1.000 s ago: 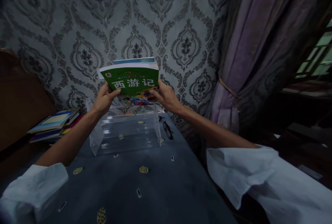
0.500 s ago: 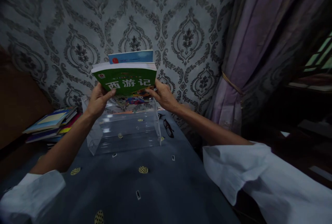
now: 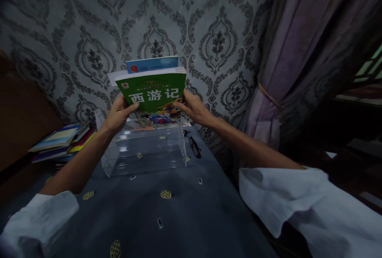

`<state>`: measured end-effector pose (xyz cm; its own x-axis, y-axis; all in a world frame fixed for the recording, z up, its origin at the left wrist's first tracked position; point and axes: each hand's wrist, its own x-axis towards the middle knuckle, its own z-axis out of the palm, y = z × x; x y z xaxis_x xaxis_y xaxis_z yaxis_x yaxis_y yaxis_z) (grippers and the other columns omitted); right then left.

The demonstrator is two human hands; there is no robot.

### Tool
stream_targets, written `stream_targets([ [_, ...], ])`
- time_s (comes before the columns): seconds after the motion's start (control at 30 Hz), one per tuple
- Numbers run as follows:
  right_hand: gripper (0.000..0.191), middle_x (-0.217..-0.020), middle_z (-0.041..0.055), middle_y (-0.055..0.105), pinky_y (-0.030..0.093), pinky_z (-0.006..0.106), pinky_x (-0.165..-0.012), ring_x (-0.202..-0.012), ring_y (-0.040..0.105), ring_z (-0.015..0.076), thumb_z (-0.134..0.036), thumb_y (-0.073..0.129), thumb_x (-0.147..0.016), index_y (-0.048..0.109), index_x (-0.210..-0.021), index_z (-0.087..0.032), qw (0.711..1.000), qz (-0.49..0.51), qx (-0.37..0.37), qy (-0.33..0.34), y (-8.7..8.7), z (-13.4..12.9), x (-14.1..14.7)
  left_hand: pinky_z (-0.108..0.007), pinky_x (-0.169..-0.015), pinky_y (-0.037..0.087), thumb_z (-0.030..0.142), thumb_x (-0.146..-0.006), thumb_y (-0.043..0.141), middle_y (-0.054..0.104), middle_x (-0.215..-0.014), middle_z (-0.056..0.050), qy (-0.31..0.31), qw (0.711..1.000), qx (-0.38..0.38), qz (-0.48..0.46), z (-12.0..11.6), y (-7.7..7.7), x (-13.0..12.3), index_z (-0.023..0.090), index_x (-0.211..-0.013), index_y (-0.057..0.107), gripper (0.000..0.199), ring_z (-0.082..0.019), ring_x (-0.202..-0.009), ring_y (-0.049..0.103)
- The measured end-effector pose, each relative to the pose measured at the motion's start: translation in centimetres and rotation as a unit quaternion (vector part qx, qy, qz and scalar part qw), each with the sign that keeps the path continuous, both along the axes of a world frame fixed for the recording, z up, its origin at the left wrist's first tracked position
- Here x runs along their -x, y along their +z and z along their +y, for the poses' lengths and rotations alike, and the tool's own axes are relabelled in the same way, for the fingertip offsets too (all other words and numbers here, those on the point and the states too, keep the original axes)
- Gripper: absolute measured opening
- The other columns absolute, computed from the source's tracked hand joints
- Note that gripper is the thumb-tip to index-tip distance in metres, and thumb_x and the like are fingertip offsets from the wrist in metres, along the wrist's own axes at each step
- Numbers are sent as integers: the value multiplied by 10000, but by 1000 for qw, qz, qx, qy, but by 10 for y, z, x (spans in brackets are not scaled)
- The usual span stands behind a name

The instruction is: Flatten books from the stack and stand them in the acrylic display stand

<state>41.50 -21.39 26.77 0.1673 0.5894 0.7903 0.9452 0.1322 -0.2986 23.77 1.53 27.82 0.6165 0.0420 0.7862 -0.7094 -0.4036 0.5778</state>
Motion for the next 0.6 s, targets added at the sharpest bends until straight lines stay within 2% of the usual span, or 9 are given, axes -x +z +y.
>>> stream_targets([
  [0.17, 577, -1075, 71, 705, 559, 397, -807, -944, 665, 272, -659, 538, -924, 566, -1316, -236, 999, 33, 5, 23, -2, 14, -6, -448, -1070, 495, 504, -744, 824, 666, -1291, -111, 2, 997, 63, 45, 10, -7, -10, 191, -1240, 575, 637, -291, -1229, 610],
  [0.3, 489, -976, 52, 722, 553, 400, -817, -922, 661, 266, -620, 558, -918, 631, -1209, -234, 998, 57, -8, -5, -7, 24, -5, -446, -1054, 493, 505, -735, 803, 673, -1258, -115, 36, 995, 81, 50, 16, -14, -17, 172, -1234, 559, 648, -282, -1182, 626],
  [0.4, 398, -879, 55, 722, 546, 379, -738, -810, 658, 254, -552, 588, -900, 674, -1064, -200, 997, 56, 8, -52, -15, 24, -4, -436, -1010, 495, 514, -809, 711, 695, -1128, -96, 127, 991, 21, 46, 21, -18, -14, 166, -1123, 597, 482, -272, -1092, 640],
  [0.5, 318, -829, 59, 714, 529, 359, -685, -748, 656, 239, -485, 580, -892, 679, -930, -184, 994, 60, 24, -88, -22, 17, -5, -416, -949, 488, 485, -886, 609, 665, -957, -64, 259, 964, -54, 19, 23, -17, -9, 185, -955, 612, 308, -252, -976, 626],
  [0.53, 307, -826, 60, 712, 528, 357, -686, -750, 658, 237, -474, 577, -890, 678, -909, -185, 993, 65, 24, -92, -23, 15, -5, -409, -937, 483, 469, -896, 599, 651, -947, -60, 289, 955, -69, 10, 22, -17, -8, 190, -944, 606, 284, -248, -964, 616],
  [0.6, 309, -845, 66, 705, 535, 363, -704, -780, 662, 241, -482, 592, -876, 685, -891, -188, 993, 71, 13, -97, -22, 12, -6, -394, -930, 473, 450, -894, 614, 642, -997, -62, 309, 948, -77, -3, 20, -14, -8, 195, -1014, 587, 283, -247, -989, 607],
])
